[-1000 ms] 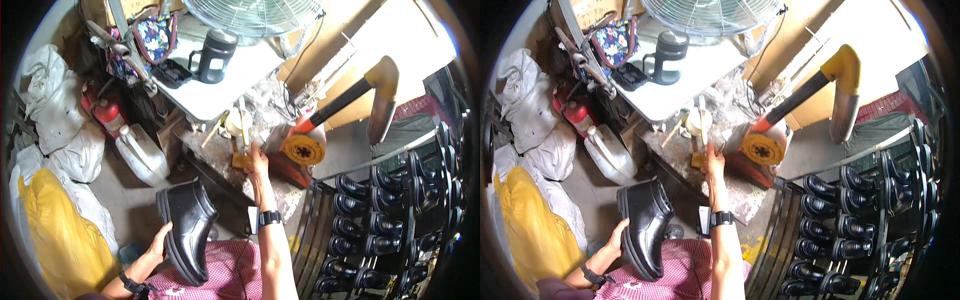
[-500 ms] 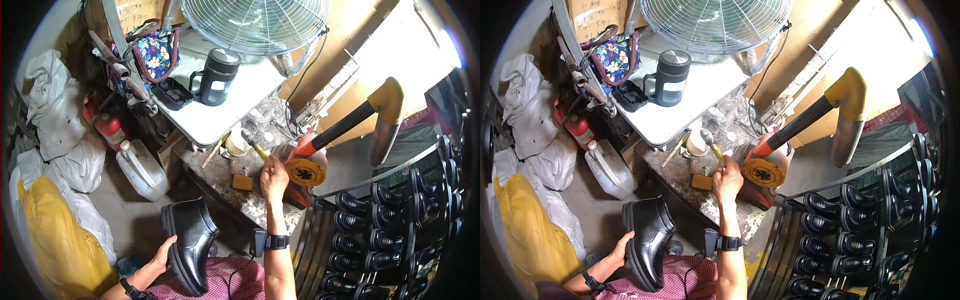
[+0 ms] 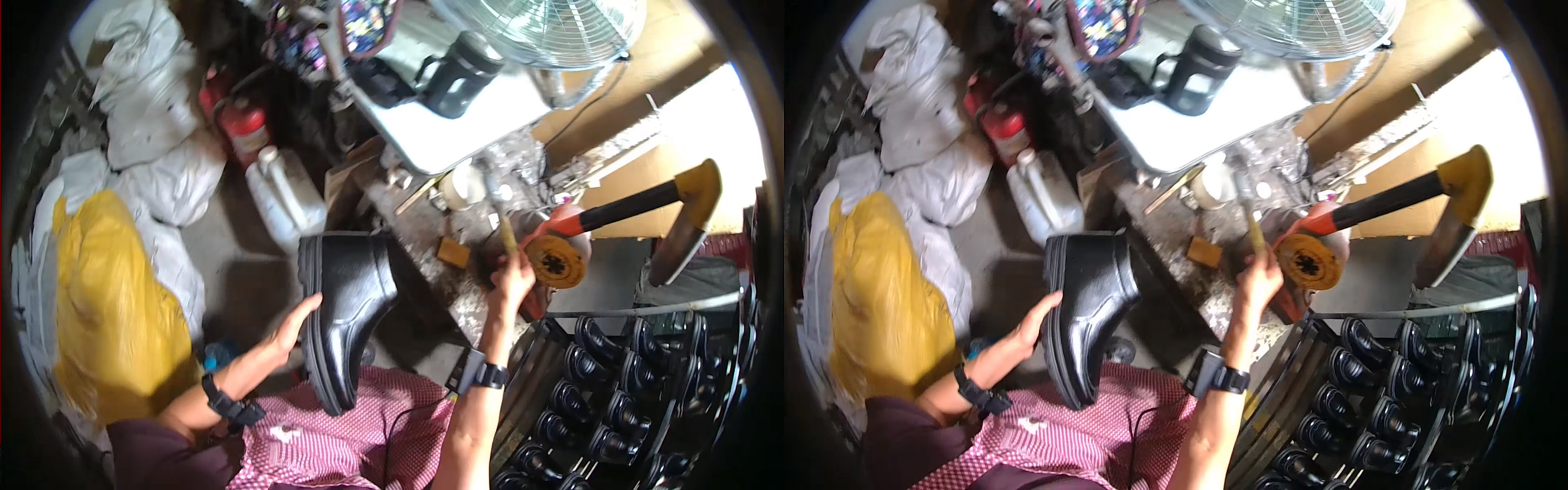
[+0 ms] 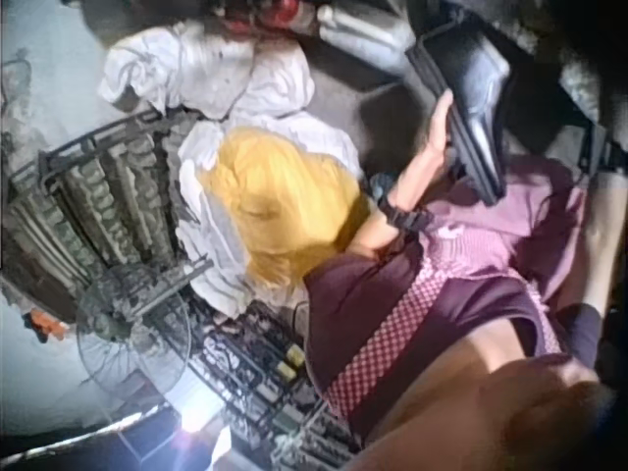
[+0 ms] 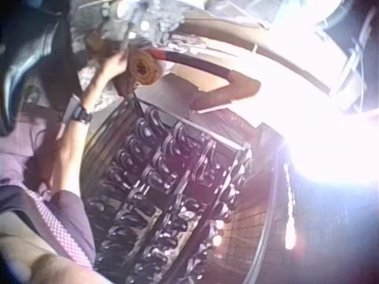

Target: Cleaning and inspecting black leather boots in a manufacturing setting.

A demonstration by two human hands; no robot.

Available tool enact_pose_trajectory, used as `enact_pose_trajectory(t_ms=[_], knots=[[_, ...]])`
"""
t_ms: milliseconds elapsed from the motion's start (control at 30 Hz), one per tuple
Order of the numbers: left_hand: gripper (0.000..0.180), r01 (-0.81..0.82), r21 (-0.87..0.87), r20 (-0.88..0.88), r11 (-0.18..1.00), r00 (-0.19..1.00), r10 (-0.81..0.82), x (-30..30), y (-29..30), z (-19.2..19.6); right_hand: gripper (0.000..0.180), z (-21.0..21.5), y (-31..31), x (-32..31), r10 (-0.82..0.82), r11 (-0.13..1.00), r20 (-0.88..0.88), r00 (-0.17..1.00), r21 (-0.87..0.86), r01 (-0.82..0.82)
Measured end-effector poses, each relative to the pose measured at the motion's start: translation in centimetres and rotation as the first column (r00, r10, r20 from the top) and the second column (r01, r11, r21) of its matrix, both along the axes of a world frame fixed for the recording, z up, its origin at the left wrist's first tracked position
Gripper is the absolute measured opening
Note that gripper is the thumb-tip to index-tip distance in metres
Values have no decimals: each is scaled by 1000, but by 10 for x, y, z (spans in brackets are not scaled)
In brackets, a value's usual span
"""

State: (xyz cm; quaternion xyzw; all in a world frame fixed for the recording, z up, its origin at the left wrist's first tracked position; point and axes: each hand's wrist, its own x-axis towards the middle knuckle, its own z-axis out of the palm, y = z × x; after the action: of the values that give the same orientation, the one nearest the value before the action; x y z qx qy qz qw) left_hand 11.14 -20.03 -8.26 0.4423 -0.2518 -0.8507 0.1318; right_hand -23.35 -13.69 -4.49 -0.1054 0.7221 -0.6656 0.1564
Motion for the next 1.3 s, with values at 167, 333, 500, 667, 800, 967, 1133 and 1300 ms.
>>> enact_pose_trajectory(t_ms=[167, 333, 500, 667, 800, 967, 1133, 1300], knots=[[49, 43, -76, 35, 996, 999, -40, 5, -13, 15, 25, 23, 76, 36, 229, 937, 282, 932, -324, -132], [50, 101, -202, 64, 974, 994, -90, 10, -9, 11, 23, 46, 101, 91, 355, 935, 327, 876, -108, -338], [48, 127, -274, 66, 953, 991, -113, 10, -1, 17, 22, 46, 87, 125, 450, 852, 234, 862, 175, -493], [64, 138, -227, -11, 964, 990, -144, 15, 0, 22, 19, 48, 89, 114, 488, 847, 182, 854, 140, -513], [63, 137, -269, 0, 953, 990, -142, 15, -1, 29, 19, 45, 92, 114, 498, 846, 34, 867, 202, -494], [60, 140, -270, -24, 953, 988, -152, 17, -1, 28, 17, 49, 87, 112, 466, 847, 63, 882, 257, -466], [59, 138, -258, -11, 956, 989, -146, 17, 0, 24, 17, 43, 85, 112, 496, 836, 57, 866, 239, -495], [60, 133, -331, 9, 934, 990, -138, 17, 1, 22, 18, 41, 88, 111, 572, 788, 17, 820, 266, -555]])
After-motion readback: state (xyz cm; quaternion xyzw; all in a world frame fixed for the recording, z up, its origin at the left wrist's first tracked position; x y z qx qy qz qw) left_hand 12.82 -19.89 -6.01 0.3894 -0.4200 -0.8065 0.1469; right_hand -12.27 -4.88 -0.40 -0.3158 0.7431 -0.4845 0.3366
